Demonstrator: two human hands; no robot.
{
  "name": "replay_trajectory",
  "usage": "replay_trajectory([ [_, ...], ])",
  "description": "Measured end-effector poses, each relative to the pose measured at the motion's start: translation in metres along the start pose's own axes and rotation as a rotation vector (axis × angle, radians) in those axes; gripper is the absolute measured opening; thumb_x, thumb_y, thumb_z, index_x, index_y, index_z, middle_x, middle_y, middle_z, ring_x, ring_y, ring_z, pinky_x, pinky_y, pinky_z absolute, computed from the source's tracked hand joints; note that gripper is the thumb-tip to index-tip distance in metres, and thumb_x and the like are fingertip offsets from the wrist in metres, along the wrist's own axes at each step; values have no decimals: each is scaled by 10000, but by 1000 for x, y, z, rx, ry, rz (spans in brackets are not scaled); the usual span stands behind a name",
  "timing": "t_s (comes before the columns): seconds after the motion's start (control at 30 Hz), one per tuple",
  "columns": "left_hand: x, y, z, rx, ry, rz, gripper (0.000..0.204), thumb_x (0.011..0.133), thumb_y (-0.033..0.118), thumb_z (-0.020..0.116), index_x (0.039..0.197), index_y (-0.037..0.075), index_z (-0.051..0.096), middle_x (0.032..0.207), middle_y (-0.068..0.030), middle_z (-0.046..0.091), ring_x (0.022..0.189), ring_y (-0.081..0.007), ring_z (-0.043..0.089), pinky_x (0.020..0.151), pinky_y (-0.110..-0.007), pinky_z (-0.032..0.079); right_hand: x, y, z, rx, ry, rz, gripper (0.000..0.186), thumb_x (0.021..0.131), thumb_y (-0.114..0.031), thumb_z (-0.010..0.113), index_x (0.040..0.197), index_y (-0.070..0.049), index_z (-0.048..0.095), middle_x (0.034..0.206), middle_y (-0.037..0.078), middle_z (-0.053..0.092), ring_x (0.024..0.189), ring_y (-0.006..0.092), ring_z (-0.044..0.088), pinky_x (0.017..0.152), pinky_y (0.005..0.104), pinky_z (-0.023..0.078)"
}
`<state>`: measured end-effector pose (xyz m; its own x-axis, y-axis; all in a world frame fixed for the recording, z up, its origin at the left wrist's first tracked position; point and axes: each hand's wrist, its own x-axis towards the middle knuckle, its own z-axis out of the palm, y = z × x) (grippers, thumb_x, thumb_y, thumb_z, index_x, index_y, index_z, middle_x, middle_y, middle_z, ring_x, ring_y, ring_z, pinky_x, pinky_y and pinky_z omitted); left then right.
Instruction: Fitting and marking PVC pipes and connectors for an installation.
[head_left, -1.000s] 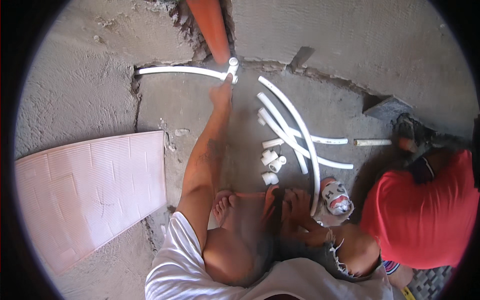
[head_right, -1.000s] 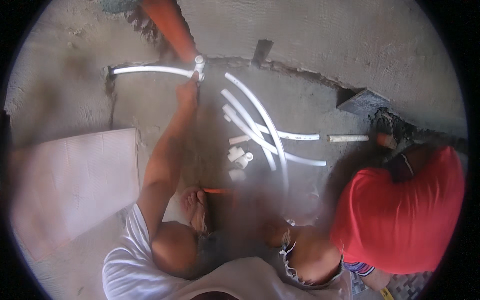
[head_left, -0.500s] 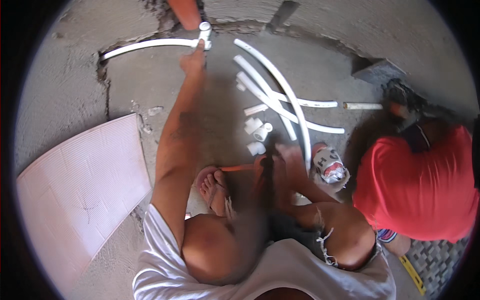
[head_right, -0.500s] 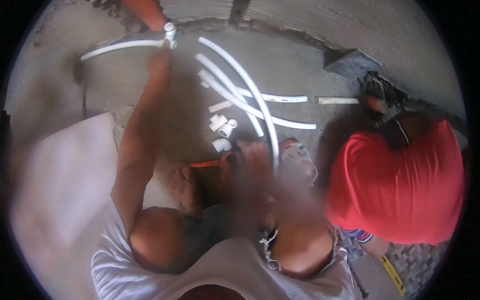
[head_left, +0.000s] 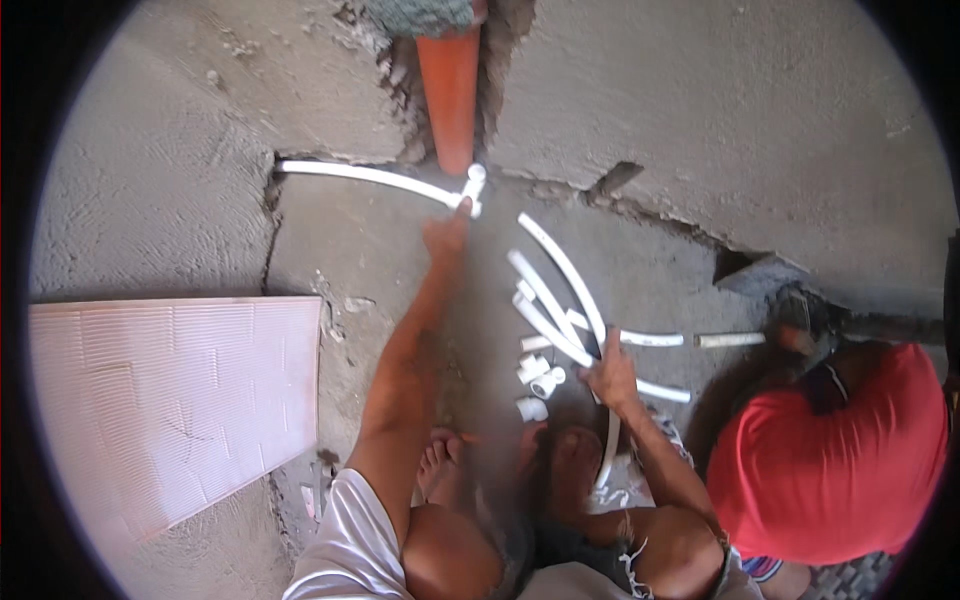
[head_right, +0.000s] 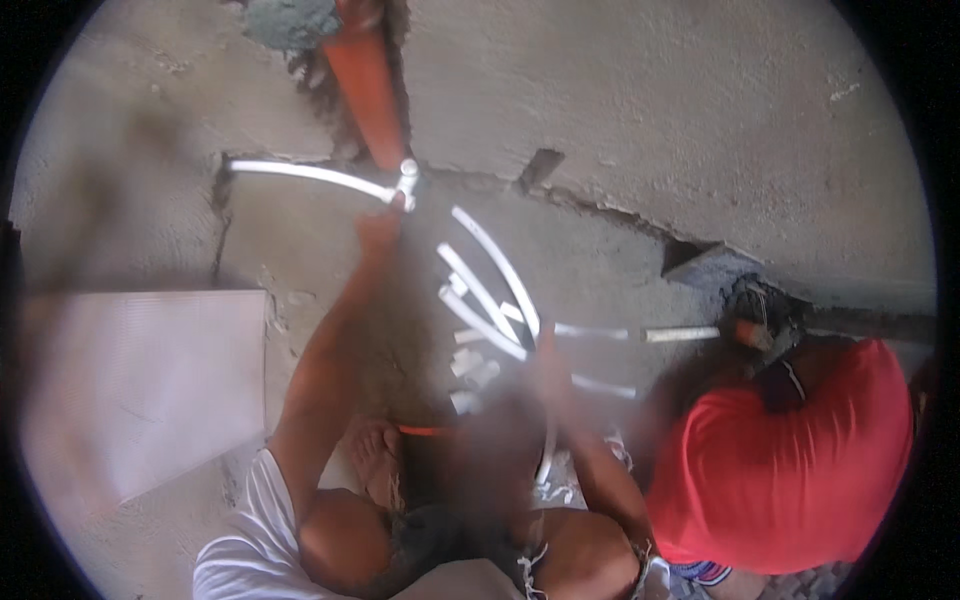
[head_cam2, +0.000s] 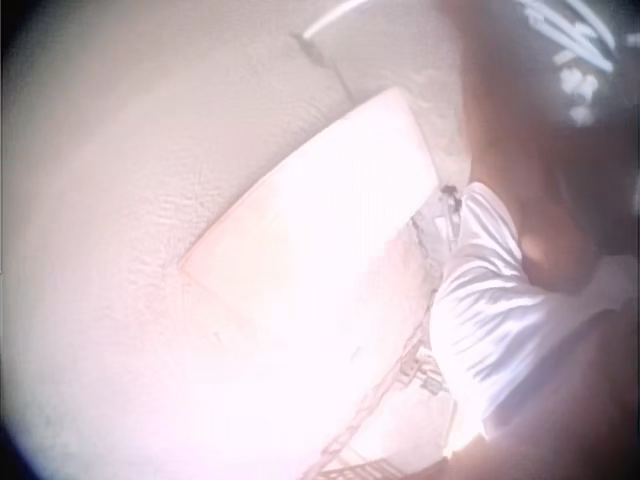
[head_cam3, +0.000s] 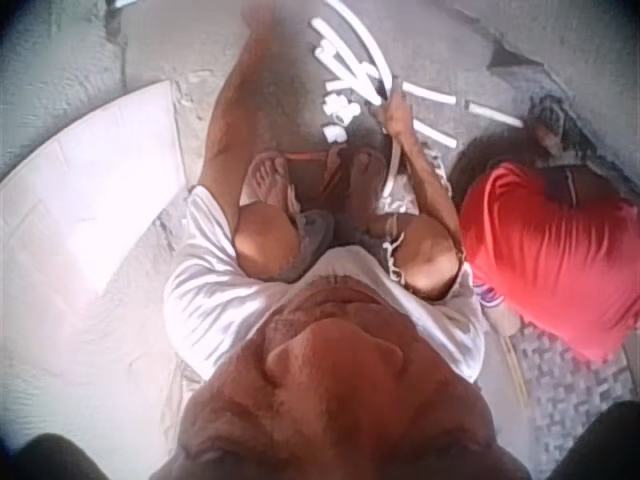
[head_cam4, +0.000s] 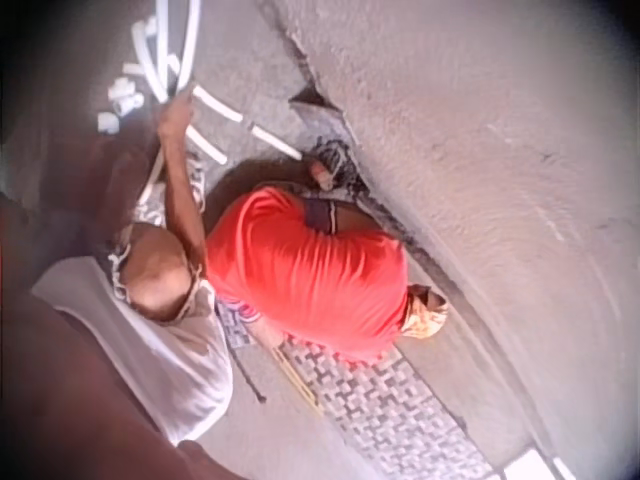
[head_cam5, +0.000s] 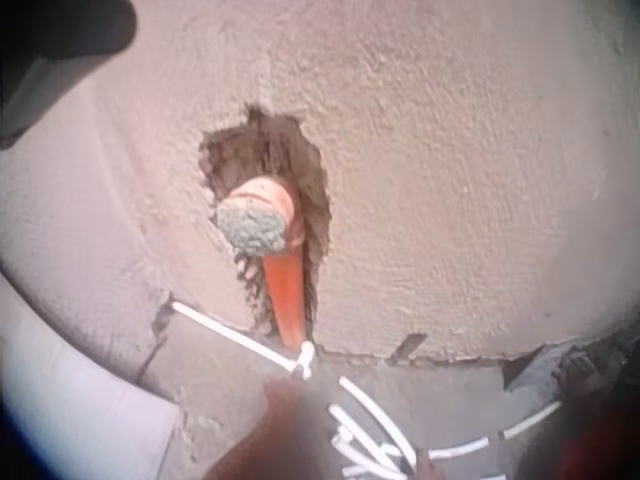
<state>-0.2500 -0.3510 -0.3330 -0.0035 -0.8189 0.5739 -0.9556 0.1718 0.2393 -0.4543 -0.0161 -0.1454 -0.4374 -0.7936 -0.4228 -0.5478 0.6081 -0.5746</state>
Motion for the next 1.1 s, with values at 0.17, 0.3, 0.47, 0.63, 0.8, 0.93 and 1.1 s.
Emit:
replay_trajectory([
  [0.17,26,126,-67,-961,-603,-791,583,749,456,805,706,-102,642,661,-135,636,613,-207,565,626,-407,467,-17,25,-42,68,-8,125,640,810,-200,732,1285,16,362,919,297,652,913,502,632,771,511,496],
  [0.3,39,125,-67,-983,-571,-741,579,750,455,808,648,-83,623,616,-98,615,613,-182,555,604,-400,456,-29,35,-43,90,164,-24,522,861,-178,680,1255,-3,387,1042,328,611,1027,482,603,849,486,471],
  [0.47,50,109,-64,-884,-638,-793,565,722,420,843,727,-111,651,706,-175,670,654,-247,623,687,-386,492,-30,-30,-116,234,-22,59,536,793,-104,734,1239,10,459,1038,249,646,988,367,643,873,408,485],
  [0.63,50,108,-73,-914,-608,-780,484,748,347,841,729,-104,665,695,-161,666,628,-207,620,612,-358,482,-26,-22,-138,352,-133,-37,594,753,-26,735,1289,-12,480,1074,139,636,988,220,593,906,365,475],
  [0.8,57,133,-93,-1093,-663,-907,344,817,256,809,757,-57,676,685,-93,644,550,-139,562,493,-306,425,-30,6,-125,394,-420,-30,622,704,35,771,1270,-25,520,1124,75,614,999,186,561,888,337,474],
  [0.93,62,121,-94,-1032,-769,-989,304,812,238,817,786,-27,670,664,-72,618,498,-124,512,447,-281,368,-35,15,-101,341,-637,-55,564,733,-40,732,1261,-27,536,1022,76,618,916,182,559,844,322,475],
  [1.1,62,125,-98,-1164,-742,-1070,307,801,232,830,792,-12,644,643,-48,584,467,-123,463,423,-277,328,-43,62,-52,-34,-594,-199,659,759,-198,697,1363,-79,461,1023,230,654,971,360,624,879,430,483],
])
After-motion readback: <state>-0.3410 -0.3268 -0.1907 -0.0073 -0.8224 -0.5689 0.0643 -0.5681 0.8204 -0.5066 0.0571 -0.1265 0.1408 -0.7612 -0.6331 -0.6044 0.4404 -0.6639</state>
